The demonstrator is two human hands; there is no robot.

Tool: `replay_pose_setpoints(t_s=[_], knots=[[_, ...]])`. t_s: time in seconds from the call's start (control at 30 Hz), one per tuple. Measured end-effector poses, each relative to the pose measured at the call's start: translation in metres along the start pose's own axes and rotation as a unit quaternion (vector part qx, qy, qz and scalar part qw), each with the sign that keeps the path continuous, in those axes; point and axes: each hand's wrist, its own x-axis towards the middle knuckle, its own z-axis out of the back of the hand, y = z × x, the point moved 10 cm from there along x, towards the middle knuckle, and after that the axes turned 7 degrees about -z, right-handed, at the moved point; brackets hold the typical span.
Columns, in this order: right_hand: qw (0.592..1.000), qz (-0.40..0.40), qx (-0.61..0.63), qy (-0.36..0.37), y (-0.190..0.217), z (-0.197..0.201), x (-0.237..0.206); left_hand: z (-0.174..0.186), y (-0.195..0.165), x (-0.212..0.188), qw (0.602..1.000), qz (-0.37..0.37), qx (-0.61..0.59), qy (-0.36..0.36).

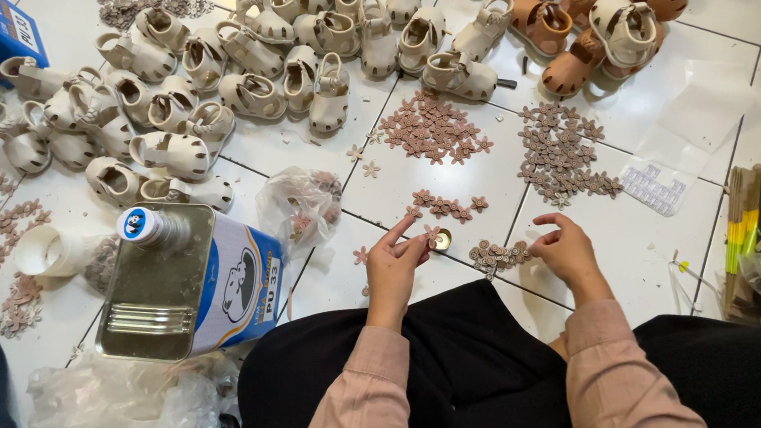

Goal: The person sits on the floor and repeatedly picks up small flower-shaped shoe decorations, presses them into a small metal cap, and places them down. The person handles the decorations one at a time in a repetitive cycle.

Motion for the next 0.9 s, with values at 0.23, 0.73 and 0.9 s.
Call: replay_pose_setpoints(t_s=[0.23, 0.73, 0.9], knots=[[0.973, 0.072, 0.187, 0.112, 0.042, -0.024, -0.016, -0.011, -0.001, 0.001, 1.0, 0.014, -0.012, 0.025], [0.932, 0.344, 0.119, 0.0, 0.12, -0.045, -0.094, -0.026, 0.007, 0.002, 0.997, 0.007, -0.024, 0.079], [0.923, 0.369, 0.11, -0.024, 0.123, -0.042, -0.098, -0.028, 0.01, 0.002, 0.996, 0.009, -0.027, 0.085]])
